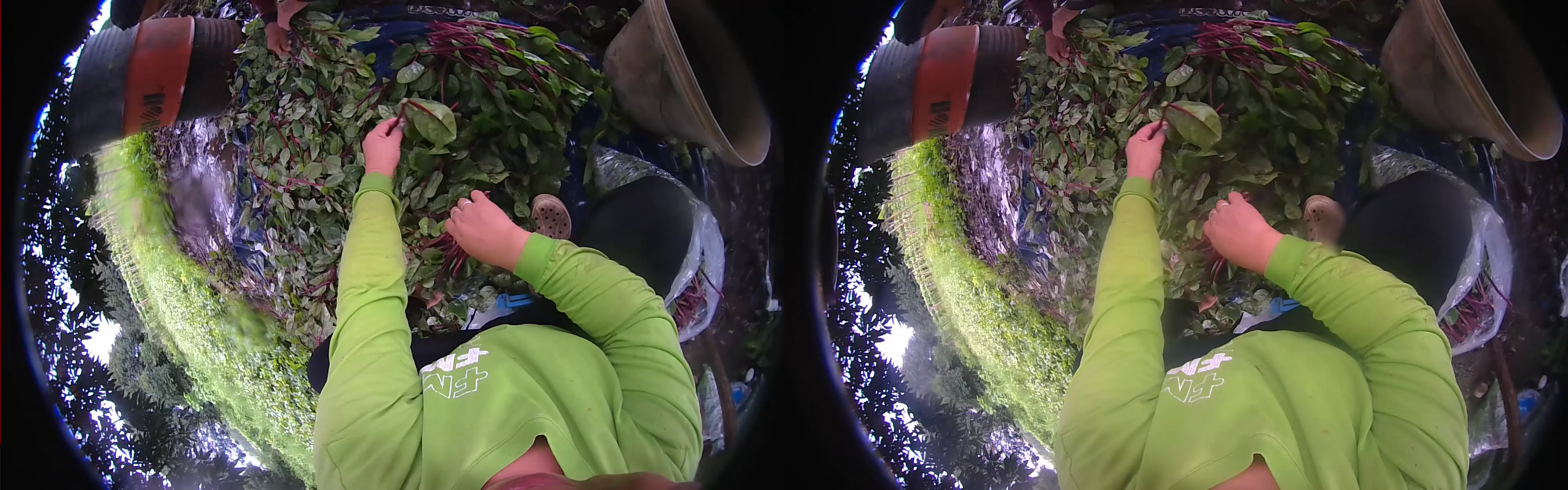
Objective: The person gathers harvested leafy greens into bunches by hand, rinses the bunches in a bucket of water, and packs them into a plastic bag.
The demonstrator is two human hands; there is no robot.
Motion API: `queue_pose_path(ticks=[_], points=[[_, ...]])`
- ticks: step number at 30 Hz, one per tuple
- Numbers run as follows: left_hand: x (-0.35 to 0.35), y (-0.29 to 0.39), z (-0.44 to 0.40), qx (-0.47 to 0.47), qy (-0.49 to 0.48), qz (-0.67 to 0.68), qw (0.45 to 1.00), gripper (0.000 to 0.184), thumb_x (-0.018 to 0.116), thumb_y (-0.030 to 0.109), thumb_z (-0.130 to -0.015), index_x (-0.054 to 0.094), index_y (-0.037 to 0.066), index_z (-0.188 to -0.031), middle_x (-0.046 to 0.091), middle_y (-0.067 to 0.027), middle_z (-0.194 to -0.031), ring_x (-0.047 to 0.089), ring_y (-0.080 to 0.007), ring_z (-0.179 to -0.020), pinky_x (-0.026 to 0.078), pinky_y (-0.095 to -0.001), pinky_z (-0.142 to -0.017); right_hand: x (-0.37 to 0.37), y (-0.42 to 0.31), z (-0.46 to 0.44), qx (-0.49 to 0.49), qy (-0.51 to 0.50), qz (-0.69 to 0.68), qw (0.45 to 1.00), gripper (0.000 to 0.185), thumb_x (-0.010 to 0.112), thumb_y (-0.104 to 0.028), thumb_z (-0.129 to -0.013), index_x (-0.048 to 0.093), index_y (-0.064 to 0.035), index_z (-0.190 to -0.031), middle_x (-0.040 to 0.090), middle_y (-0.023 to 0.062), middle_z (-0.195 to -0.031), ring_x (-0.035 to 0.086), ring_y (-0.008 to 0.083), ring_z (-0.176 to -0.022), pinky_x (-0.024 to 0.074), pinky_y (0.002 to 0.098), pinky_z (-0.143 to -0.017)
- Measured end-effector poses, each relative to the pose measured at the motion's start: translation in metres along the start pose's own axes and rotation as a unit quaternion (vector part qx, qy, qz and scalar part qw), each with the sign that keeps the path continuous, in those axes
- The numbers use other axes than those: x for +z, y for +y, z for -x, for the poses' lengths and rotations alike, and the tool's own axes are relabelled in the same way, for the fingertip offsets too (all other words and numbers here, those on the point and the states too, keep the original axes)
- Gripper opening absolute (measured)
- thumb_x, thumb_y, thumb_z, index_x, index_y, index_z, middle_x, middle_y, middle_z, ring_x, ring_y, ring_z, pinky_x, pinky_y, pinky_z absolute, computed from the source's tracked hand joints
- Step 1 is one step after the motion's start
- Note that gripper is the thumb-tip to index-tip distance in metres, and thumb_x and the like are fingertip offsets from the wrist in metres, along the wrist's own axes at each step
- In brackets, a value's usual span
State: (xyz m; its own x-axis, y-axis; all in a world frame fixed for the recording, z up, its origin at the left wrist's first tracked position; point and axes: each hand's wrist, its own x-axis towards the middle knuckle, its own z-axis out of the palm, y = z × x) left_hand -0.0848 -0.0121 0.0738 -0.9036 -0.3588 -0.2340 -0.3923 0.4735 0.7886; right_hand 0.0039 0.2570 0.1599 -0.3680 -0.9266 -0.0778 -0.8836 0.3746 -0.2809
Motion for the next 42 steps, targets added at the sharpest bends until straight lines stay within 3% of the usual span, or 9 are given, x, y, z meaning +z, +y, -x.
queue_pose_path(ticks=[7, 16, 20, 26, 28, 32, 34, 37, 42], points=[[-0.092, 0.036, 0.038, -0.131, 0.078, 0.386, 0.91, 0.02, 0.059, 0.004, -0.098, 0.06, 0.002, -0.118, 0.068, -0.0079, -0.108, 0.069, -0.0244, -0.094, 0.057, -0.0395, -0.083, -0.018, -0.011, 0.001, -0.015, 0.032, -0.007, 0.999, 0.012, 0.061, -0.021, -0.085, 0.07, -0.013, -0.087, 0.068, 0.0029, -0.097, 0.062, 0.0204, -0.098, 0.0425, 0.0359, -0.085], [-0.02, 0.002, 0.139, -0.262, 0.048, 0.458, 0.848, 0.018, 0.065, 0.011, -0.097, 0.063, 0.007, -0.114, 0.067, -0.0049, -0.108, 0.066, -0.0226, -0.091, 0.058, -0.0396, -0.071, -0.012, -0.023, 0.004, 0.045, 0.149, 0.042, 0.987, 0.02, 0.059, -0.021, -0.085, 0.073, -0.0068, -0.09, 0.042, 0.0245, -0.155, 0.041, 0.0351, -0.144, 0.0446, 0.0388, -0.092], [-0.023, 0.03, 0.191, -0.27, -0.049, 0.453, 0.848, 0.019, 0.063, 0.01, -0.098, 0.061, 0.002, -0.115, 0.069, -0.0113, -0.107, 0.07, -0.0266, -0.091, 0.058, -0.0392, -0.072, -0.022, -0.016, 0.004, 0.084, 0.016, 0.031, 0.996, 0.025, 0.058, -0.021, -0.087, 0.073, -0.0073, -0.103, 0.066, 0.0121, -0.117, 0.059, 0.0278, -0.115, 0.0436, 0.0379, -0.088], [-0.123, -0.013, 0.214, -0.301, -0.099, -0.019, 0.948, 0.053, 0.055, 0.0, -0.096, 0.039, -0.01, -0.147, 0.071, -0.0226, -0.108, 0.073, -0.0262, -0.08, 0.058, -0.0357, -0.067, -0.017, -0.026, 0.015, 0.017, 0.052, 0.045, 0.998, 0.016, 0.06, -0.019, -0.087, 0.071, -0.0105, -0.096, 0.066, 0.006, -0.101, 0.061, 0.0216, -0.101, 0.0427, 0.0372, -0.088], [-0.168, -0.017, 0.225, -0.215, -0.046, -0.444, 0.869, 0.074, 0.062, 0.021, -0.097, 0.025, -0.004, -0.156, 0.062, -0.0261, -0.131, 0.066, -0.0378, -0.113, 0.053, -0.0485, -0.092, -0.014, -0.027, 0.016, 0.003, 0.064, 0.057, 0.996, 0.013, 0.061, -0.018, -0.084, 0.069, -0.0106, -0.091, 0.064, 0.0061, -0.098, 0.06, 0.0218, -0.099, 0.0426, 0.0365, -0.088], [-0.156, 0.044, 0.234, -0.163, -0.026, -0.389, 0.906, 0.111, 0.062, 0.068, -0.086, 0.011, 0.002, -0.159, 0.022, -0.0232, -0.164, 0.012, -0.0458, -0.152, 0.01, -0.0587, -0.121, -0.016, -0.036, 0.014, -0.013, 0.077, 0.073, 0.994, 0.012, 0.06, -0.017, -0.084, 0.069, -0.011, -0.09, 0.064, 0.0049, -0.097, 0.06, 0.0208, -0.098, 0.0422, 0.036, -0.087], [-0.122, 0.055, 0.234, -0.113, -0.072, -0.469, 0.873, 0.122, 0.062, 0.079, -0.078, 0.014, 0.002, -0.159, 0.037, -0.0217, -0.158, 0.028, -0.0423, -0.149, 0.014, -0.0584, -0.12, -0.02, -0.042, 0.014, -0.034, 0.092, 0.079, 0.992, 0.012, 0.06, -0.017, -0.084, 0.069, -0.0112, -0.089, 0.064, 0.0045, -0.096, 0.06, 0.0204, -0.097, 0.042, 0.036, -0.087], [-0.089, 0.063, 0.225, -0.156, -0.145, -0.39, 0.896, 0.096, 0.06, 0.069, -0.086, 0.036, 0.003, -0.152, 0.058, -0.0229, -0.14, 0.05, -0.0396, -0.135, 0.022, -0.0593, -0.116, -0.021, -0.052, 0.019, -0.052, 0.11, 0.071, 0.99, 0.011, 0.06, -0.017, -0.084, 0.069, -0.0116, -0.088, 0.064, 0.0041, -0.095, 0.06, 0.02, -0.097, 0.0419, 0.0358, -0.087], [-0.06, 0.009, 0.227, -0.069, 0.029, -0.302, 0.95, 0.038, 0.059, 0.023, -0.093, 0.064, -0.001, -0.121, 0.069, -0.0271, -0.106, 0.065, -0.0438, -0.102, 0.05, -0.0478, -0.09, -0.017, -0.052, 0.028, -0.038, 0.092, 0.071, 0.992, 0.011, 0.06, -0.017, -0.084, 0.068, -0.0117, -0.089, 0.064, 0.004, -0.095, 0.06, 0.02, -0.098, 0.042, 0.0353, -0.087]])
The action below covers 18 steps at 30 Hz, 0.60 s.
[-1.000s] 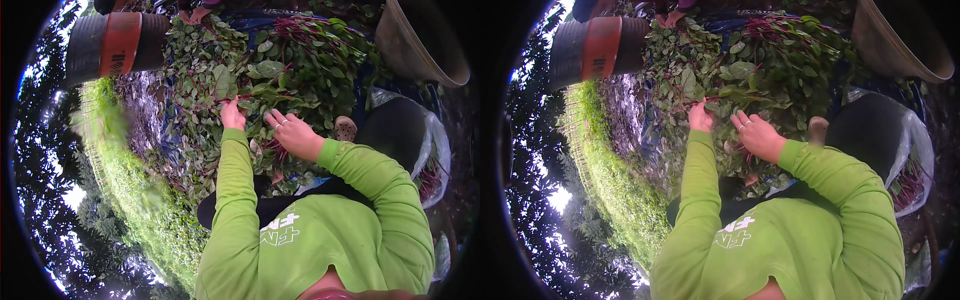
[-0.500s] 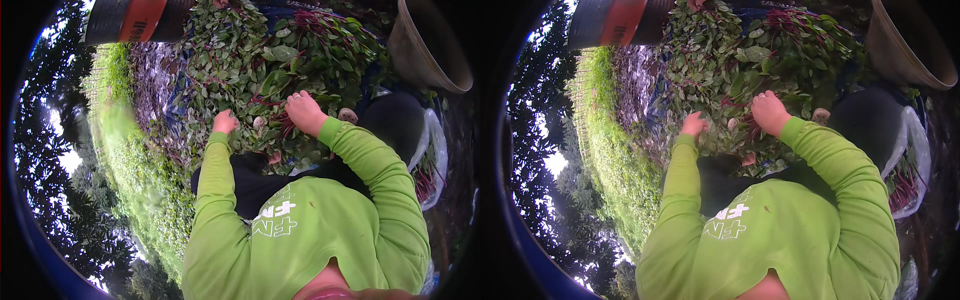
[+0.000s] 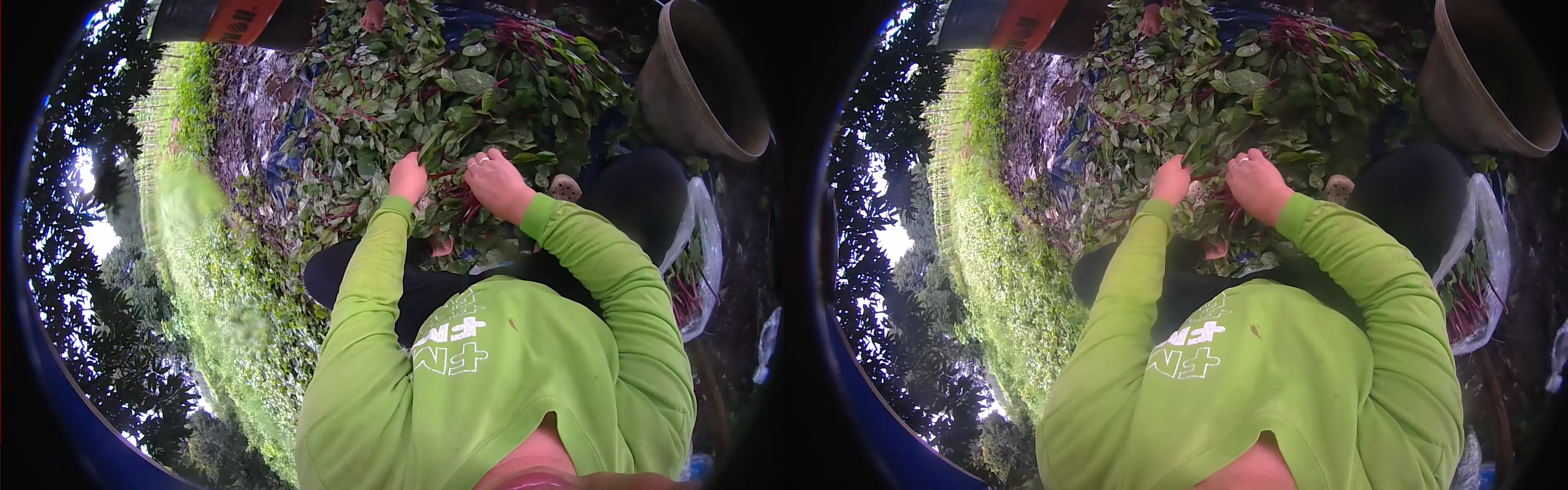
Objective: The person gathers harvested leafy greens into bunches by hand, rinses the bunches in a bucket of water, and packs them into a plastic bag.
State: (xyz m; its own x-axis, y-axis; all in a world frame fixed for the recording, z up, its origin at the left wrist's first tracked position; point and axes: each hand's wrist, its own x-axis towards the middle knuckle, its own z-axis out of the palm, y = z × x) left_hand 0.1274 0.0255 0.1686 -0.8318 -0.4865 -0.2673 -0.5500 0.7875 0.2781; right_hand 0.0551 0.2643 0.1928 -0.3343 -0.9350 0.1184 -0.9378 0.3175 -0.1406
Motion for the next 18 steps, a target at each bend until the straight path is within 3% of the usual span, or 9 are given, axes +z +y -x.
queue_pose_path(ticks=[2, 3, 4, 8, 9, 10, 12, 14, 18], points=[[0.005, -0.003, 0.005, -0.037, 0.072, 0.024, 0.996, 0.038, 0.06, 0.02, -0.092, 0.063, -0.001, -0.123, 0.069, -0.0279, -0.107, 0.064, -0.0455, -0.103, 0.051, -0.0483, -0.09, 0.0, -0.006, 0.001, -0.007, -0.012, 0.014, 1.0, 0.011, 0.06, -0.017, -0.084, 0.068, -0.0116, -0.09, 0.064, 0.0041, -0.096, 0.059, 0.0201, -0.098, 0.0421, 0.0352, -0.087], [0.014, -0.018, -0.001, -0.064, 0.156, 0.036, 0.985, 0.028, 0.059, 0.019, -0.096, 0.064, -0.005, -0.11, 0.071, -0.0236, -0.096, 0.067, -0.0424, -0.089, 0.052, -0.0484, -0.081, -0.001, -0.009, 0.001, -0.017, -0.004, 0.009, 1.0, 0.012, 0.06, -0.017, -0.084, 0.069, -0.0118, -0.09, 0.064, 0.0038, -0.095, 0.06, 0.0198, -0.098, 0.0422, 0.0351, -0.087], [0.015, -0.025, -0.004, -0.131, 0.167, 0.189, 0.959, 0.025, 0.057, 0.02, -0.098, 0.062, -0.004, -0.105, 0.07, -0.0209, -0.091, 0.067, -0.039, -0.084, 0.052, -0.0477, -0.078, -0.002, -0.012, 0.001, -0.026, 0.005, 0.002, 1.0, 0.013, 0.06, -0.017, -0.084, 0.07, -0.0119, -0.09, 0.065, 0.0035, -0.095, 0.061, 0.0196, -0.098, 0.0422, 0.0351, -0.087], [0.013, -0.075, -0.021, -0.341, 0.221, 0.632, 0.66, 0.029, 0.045, 0.024, -0.106, 0.052, 0.003, -0.087, 0.063, -0.0095, -0.077, 0.059, -0.0226, -0.067, 0.048, -0.0432, -0.072, -0.003, -0.022, -0.001, -0.026, 0.002, -0.008, 1.0, 0.014, 0.06, -0.017, -0.084, 0.071, -0.0123, -0.091, 0.065, 0.0039, -0.096, 0.061, 0.0195, -0.098, 0.0423, 0.0351, -0.087], [0.022, -0.118, -0.03, -0.356, 0.28, 0.691, 0.563, 0.033, 0.042, 0.027, -0.107, 0.05, 0.004, -0.086, 0.065, -0.0104, -0.083, 0.058, -0.0218, -0.07, 0.047, -0.0456, -0.085, 0.0, -0.019, 0.003, -0.018, 0.008, -0.014, 1.0, 0.015, 0.059, -0.017, -0.086, 0.071, -0.0119, -0.093, 0.065, 0.0043, -0.098, 0.06, 0.0198, -0.099, 0.0423, 0.0354, -0.087], [0.024, -0.152, -0.032, -0.389, 0.313, 0.699, 0.512, 0.033, 0.039, 0.029, -0.108, 0.054, -0.001, -0.112, 0.062, -0.0199, -0.118, 0.063, -0.0289, -0.102, 0.043, -0.0553, -0.102, -0.001, -0.015, 0.005, -0.014, 0.004, -0.007, 1.0, 0.014, 0.059, -0.016, -0.085, 0.07, -0.0114, -0.093, 0.064, 0.0048, -0.098, 0.06, 0.0203, -0.1, 0.0424, 0.0357, -0.088], [0.001, -0.13, 0.011, -0.349, 0.29, 0.75, 0.481, 0.048, 0.04, 0.026, -0.107, 0.034, 0.007, -0.15, 0.034, -0.0256, -0.153, 0.039, -0.0356, -0.141, 0.033, -0.0618, -0.113, -0.005, -0.007, 0.008, -0.005, -0.002, 0.008, 1.0, 0.013, 0.058, -0.016, -0.085, 0.067, -0.0104, -0.094, 0.063, 0.0058, -0.1, 0.059, 0.0214, -0.101, 0.0424, 0.0362, -0.088], [-0.003, -0.09, 0.023, -0.331, 0.159, 0.841, 0.397, 0.074, 0.047, 0.013, -0.103, 0.004, 0.02, -0.162, 0.006, -0.0211, -0.165, 0.008, -0.0376, -0.154, 0.026, -0.063, -0.118, -0.005, -0.002, 0.004, -0.002, -0.003, 0.001, 1.0, 0.014, 0.058, -0.016, -0.085, 0.066, -0.0096, -0.095, 0.063, 0.0064, -0.101, 0.059, 0.0219, -0.102, 0.0422, 0.0364, -0.088], [0.019, -0.008, 0.032, -0.076, -0.124, 0.716, 0.683, 0.077, 0.053, -0.013, -0.086, 0.035, 0.014, -0.156, 0.012, -0.0135, -0.168, 0.026, -0.0307, -0.15, 0.037, -0.049, -0.113, -0.003, 0.0, -0.004, 0.006, 0.0, -0.024, 1.0, 0.015, 0.06, -0.015, -0.083, 0.066, -0.0091, -0.095, 0.063, 0.0066, -0.102, 0.059, 0.0223, -0.102, 0.0424, 0.0364, -0.088]])
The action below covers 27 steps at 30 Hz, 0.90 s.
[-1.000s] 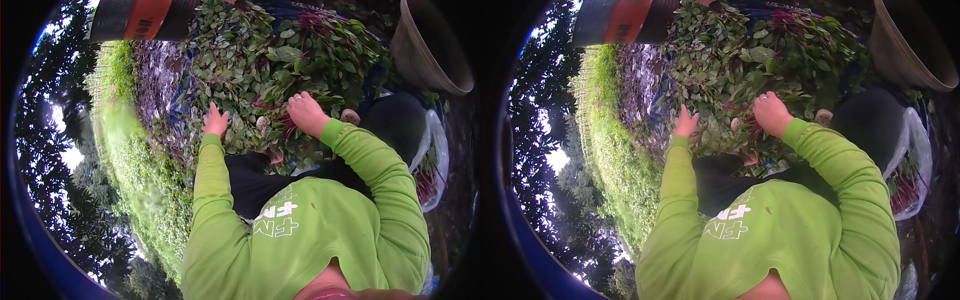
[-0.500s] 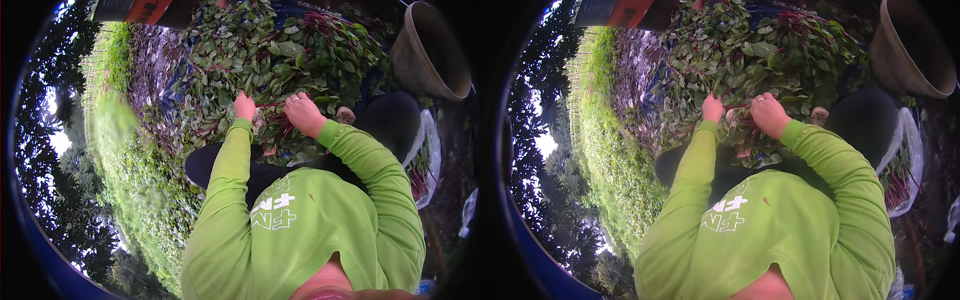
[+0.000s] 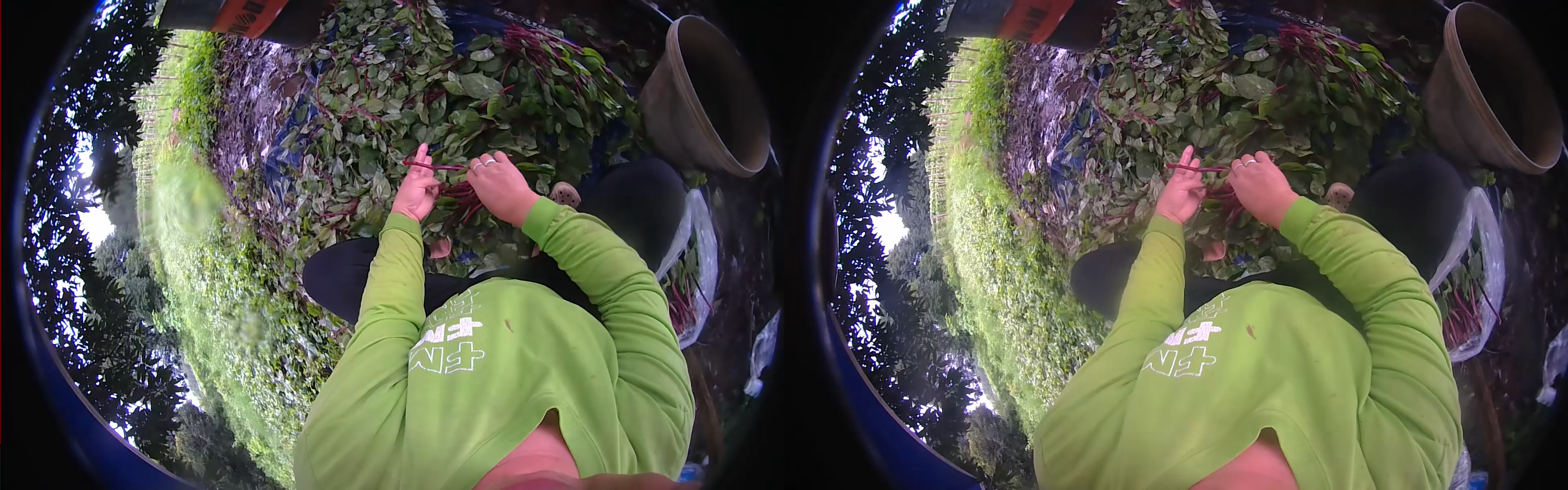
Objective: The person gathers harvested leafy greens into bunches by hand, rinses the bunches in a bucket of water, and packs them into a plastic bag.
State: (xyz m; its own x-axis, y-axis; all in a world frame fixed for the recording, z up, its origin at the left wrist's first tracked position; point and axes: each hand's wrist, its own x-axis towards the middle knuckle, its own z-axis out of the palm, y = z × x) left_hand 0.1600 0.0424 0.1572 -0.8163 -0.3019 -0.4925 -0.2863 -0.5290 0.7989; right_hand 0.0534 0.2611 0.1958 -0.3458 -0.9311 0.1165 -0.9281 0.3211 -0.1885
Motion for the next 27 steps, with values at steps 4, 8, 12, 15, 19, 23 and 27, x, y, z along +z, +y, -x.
queue_pose_path(ticks=[4, 8, 12, 15, 19, 23, 27], points=[[0.0, -0.016, -0.013, 0.074, -0.051, -0.214, 0.973, 0.04, 0.054, -0.004, -0.086, 0.073, 0.012, -0.117, 0.05, -0.0114, -0.149, 0.04, -0.0227, -0.143, 0.042, -0.0367, -0.105, 0.001, 0.003, 0.007, -0.014, 0.023, 0.022, 0.999, 0.015, 0.061, -0.015, -0.082, 0.066, -0.0088, -0.095, 0.063, 0.0071, -0.101, 0.059, 0.0226, -0.101, 0.0428, 0.0364, -0.087], [-0.001, 0.005, -0.005, 0.17, 0.086, -0.677, 0.711, 0.024, 0.056, 0.018, -0.087, 0.076, 0.007, -0.082, 0.075, -0.0135, -0.096, 0.069, -0.0328, -0.097, 0.051, -0.0433, -0.093, 0.001, 0.0, 0.005, -0.01, 0.0, 0.016, 1.0, 0.015, 0.061, -0.015, -0.082, 0.066, -0.0085, -0.095, 0.063, 0.0074, -0.101, 0.06, 0.0229, -0.101, 0.0426, 0.0364, -0.086], [-0.039, 0.052, 0.002, 0.006, 0.355, -0.545, 0.76, 0.029, 0.059, 0.026, -0.088, 0.074, 0.005, -0.102, 0.069, -0.0213, -0.117, 0.063, -0.0372, -0.114, 0.041, -0.0562, -0.105, 0.004, 0.001, 0.008, -0.005, 0.002, 0.017, 1.0, 0.015, 0.061, -0.015, -0.082, 0.066, -0.0085, -0.095, 0.063, 0.0075, -0.099, 0.06, 0.0229, -0.1, 0.0429, 0.0365, -0.086], [-0.064, 0.024, -0.002, -0.076, 0.366, -0.667, 0.645, 0.068, 0.057, 0.046, -0.094, 0.04, 0.014, -0.151, 0.024, -0.0227, -0.161, 0.017, -0.0424, -0.15, 0.017, -0.0676, -0.116, 0.008, 0.006, 0.007, 0.009, 0.006, 0.027, 1.0, 0.014, 0.06, -0.016, -0.082, 0.066, -0.0087, -0.094, 0.063, 0.0075, -0.099, 0.06, 0.0228, -0.099, 0.0434, 0.0368, -0.085], [0.021, 0.007, 0.013, -0.024, 0.089, -0.439, 0.894, 0.072, 0.055, 0.055, -0.099, 0.052, -0.001, -0.144, 0.051, -0.0188, -0.147, 0.043, -0.0294, -0.14, 0.029, -0.037, -0.116, 0.007, 0.005, -0.001, 0.009, 0.009, 0.037, 0.999, 0.013, 0.06, -0.018, -0.085, 0.069, -0.0099, -0.09, 0.064, 0.0064, -0.097, 0.061, 0.0224, -0.097, 0.0434, 0.0374, -0.082], [0.055, -0.011, -0.026, 0.085, 0.11, -0.196, 0.971, 0.026, 0.057, 0.025, -0.104, 0.064, 0.001, -0.11, 0.07, -0.0062, -0.105, 0.06, -0.0137, -0.097, 0.044, -0.03, -0.092, 0.004, -0.003, -0.001, 0.031, -0.035, 0.028, 0.999, 0.019, 0.058, -0.018, -0.085, 0.069, -0.007, -0.097, 0.061, 0.0148, -0.126, 0.06, 0.0261, -0.112, 0.0451, 0.0383, -0.086], [0.076, 0.057, -0.037, 0.339, 0.183, -0.341, 0.857, 0.016, 0.052, 0.015, -0.104, 0.06, 0.002, -0.109, 0.067, -0.0092, -0.094, 0.062, -0.0216, -0.085, 0.048, -0.0359, -0.081, -0.001, 0.0, 0.014, 0.014, 0.029, 0.065, 0.997, 0.023, 0.058, -0.018, -0.086, 0.07, -0.0044, -0.1, 0.046, 0.0203, -0.151, 0.05, 0.0331, -0.134, 0.0457, 0.0404, -0.09]])
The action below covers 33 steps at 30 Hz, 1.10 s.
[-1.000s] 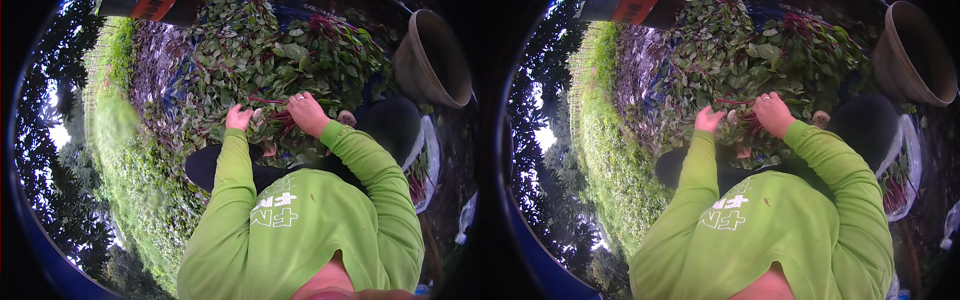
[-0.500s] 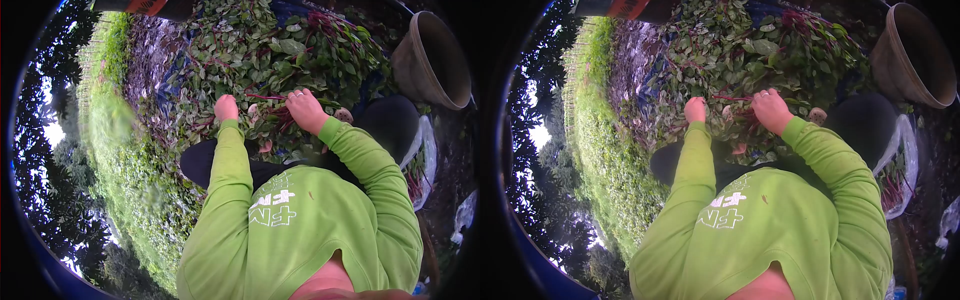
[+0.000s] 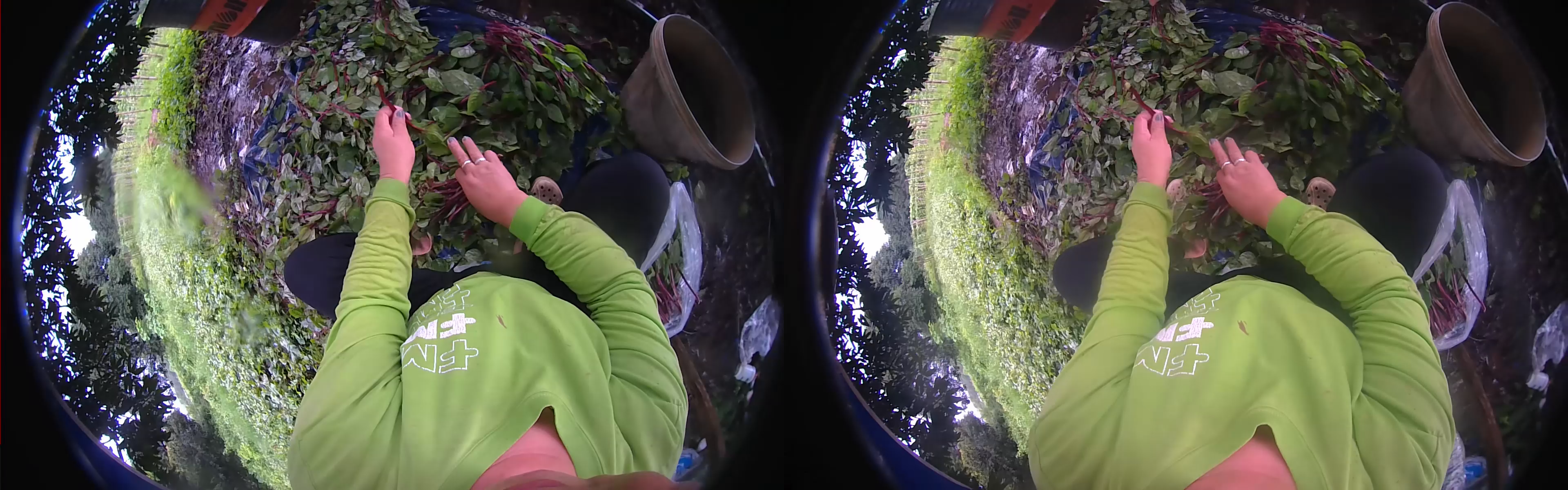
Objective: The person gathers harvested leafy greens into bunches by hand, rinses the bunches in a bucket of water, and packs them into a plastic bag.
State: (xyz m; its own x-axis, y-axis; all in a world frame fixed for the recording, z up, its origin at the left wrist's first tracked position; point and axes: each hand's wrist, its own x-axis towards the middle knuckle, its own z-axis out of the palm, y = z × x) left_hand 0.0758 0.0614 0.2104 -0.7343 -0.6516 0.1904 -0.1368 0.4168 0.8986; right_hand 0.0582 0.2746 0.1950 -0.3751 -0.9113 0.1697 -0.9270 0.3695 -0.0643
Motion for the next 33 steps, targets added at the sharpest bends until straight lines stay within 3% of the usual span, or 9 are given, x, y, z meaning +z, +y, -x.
queue_pose_path(ticks=[4, 9, 11, 13, 15, 20, 25, 27, 33], points=[[-0.015, 0.005, -0.01, 0.274, -0.097, -0.308, 0.906, 0.016, 0.056, 0.014, -0.099, 0.062, 0.004, -0.11, 0.063, -0.0169, -0.093, 0.062, -0.0372, -0.088, 0.049, -0.0451, -0.079, 0.006, -0.006, 0.006, -0.024, 0.041, -0.028, 0.998, 0.025, 0.058, -0.017, -0.085, 0.072, -0.0024, -0.098, 0.042, 0.021, -0.155, 0.043, 0.0358, -0.141, 0.0461, 0.0424, -0.092], [0.0, -0.043, 0.05, 0.034, -0.375, -0.132, 0.917, 0.024, 0.059, 0.012, -0.098, 0.066, 0.001, -0.118, 0.067, -0.0155, -0.104, 0.064, -0.0306, -0.103, 0.049, -0.0362, -0.093, 0.014, -0.004, 0.004, -0.009, 0.177, 0.023, 0.984, 0.025, 0.056, -0.016, -0.085, 0.069, -0.0012, -0.101, 0.056, 0.0223, -0.139, 0.049, 0.0348, -0.135, 0.0428, 0.0478, -0.102], [0.004, -0.064, 0.073, -0.139, -0.415, -0.006, 0.899, 0.03, 0.056, 0.014, -0.099, 0.065, 0.0, -0.124, 0.067, -0.0138, -0.118, 0.062, -0.0264, -0.113, 0.045, -0.0321, -0.1, 0.007, -0.001, 0.007, -0.011, 0.003, -0.022, 1.0, 0.021, 0.057, -0.015, -0.086, 0.066, -0.0036, -0.102, 0.064, 0.0172, -0.118, 0.058, 0.0317, -0.119, 0.0433, 0.0471, -0.102], [-0.001, -0.046, 0.07, -0.075, -0.475, -0.13, 0.867, 0.035, 0.056, 0.018, -0.099, 0.063, -0.001, -0.127, 0.063, -0.0178, -0.13, 0.058, -0.0298, -0.122, 0.043, -0.034, -0.105, 0.003, 0.005, 0.012, -0.004, -0.085, -0.057, 0.995, 0.019, 0.058, -0.015, -0.086, 0.064, -0.0052, -0.101, 0.068, 0.0121, -0.099, 0.065, 0.0293, -0.102, 0.0447, 0.0478, -0.097], [-0.003, -0.071, 0.059, 0.137, -0.359, -0.326, 0.864, 0.04, 0.061, 0.023, -0.094, 0.062, 0.003, -0.129, 0.063, -0.0196, -0.129, 0.058, -0.036, -0.12, 0.046, -0.0426, -0.102, 0.005, 0.013, 0.013, 0.017, -0.086, -0.079, 0.993, 0.016, 0.059, -0.015, -0.085, 0.062, -0.0061, -0.098, 0.067, 0.007, -0.082, 0.068, 0.0279, -0.084, 0.0472, 0.0497, -0.087], [-0.07, 0.046, -0.007, 0.073, -0.363, -0.24, 0.897, 0.051, 0.059, 0.028, -0.098, 0.053, -0.002, -0.139, 0.059, -0.0259, -0.133, 0.055, -0.0391, -0.125, 0.042, -0.0406, -0.108, -0.13, 0.103, 0.024, 0.185, 0.009, -0.104, 0.977, 0.047, 0.062, -0.009, -0.083, 0.061, -0.0148, -0.13, 0.068, 0.0148, -0.093, 0.068, 0.0333, -0.087, 0.052, 0.0453, -0.076], [-0.114, 0.079, -0.033, 0.113, -0.377, -0.27, 0.879, 0.046, 0.06, 0.022, -0.098, 0.055, 0.001, -0.139, 0.061, -0.0232, -0.131, 0.057, -0.0376, -0.124, 0.043, -0.04, -0.107, -0.266, 0.217, 0.124, 0.271, 0.206, 0.099, 0.935, 0.065, 0.06, 0.003, -0.083, 0.053, -0.0207, -0.143, 0.068, 0.0149, -0.108, 0.067, 0.0383, -0.097, 0.0538, 0.0457, -0.081], [-0.117, 0.072, -0.036, 0.101, -0.386, -0.29, 0.87, 0.045, 0.061, 0.02, -0.097, 0.057, 0.0, -0.137, 0.063, -0.0235, -0.128, 0.058, -0.0389, -0.122, 0.043, -0.0417, -0.107, -0.344, 0.204, 0.148, 0.401, 0.207, 0.144, 0.881, 0.054, 0.076, -0.018, -0.079, 0.064, -0.0093, -0.131, 0.07, 0.0213, -0.117, 0.07, 0.0312, -0.105, 0.052, 0.0462, -0.09], [-0.081, 0.096, -0.04, 0.232, -0.376, -0.371, 0.817, 0.041, 0.068, 0.021, -0.087, 0.064, -0.001, -0.122, 0.069, -0.0202, -0.115, 0.063, -0.0373, -0.109, 0.048, -0.0466, -0.094, -0.346, 0.321, 0.252, 0.454, 0.052, 0.397, 0.796, 0.06, 0.049, 0.003, -0.089, 0.048, -0.0175, -0.145, 0.066, 0.0167, -0.109, 0.068, 0.0372, -0.094, 0.0545, 0.0476, -0.077]])
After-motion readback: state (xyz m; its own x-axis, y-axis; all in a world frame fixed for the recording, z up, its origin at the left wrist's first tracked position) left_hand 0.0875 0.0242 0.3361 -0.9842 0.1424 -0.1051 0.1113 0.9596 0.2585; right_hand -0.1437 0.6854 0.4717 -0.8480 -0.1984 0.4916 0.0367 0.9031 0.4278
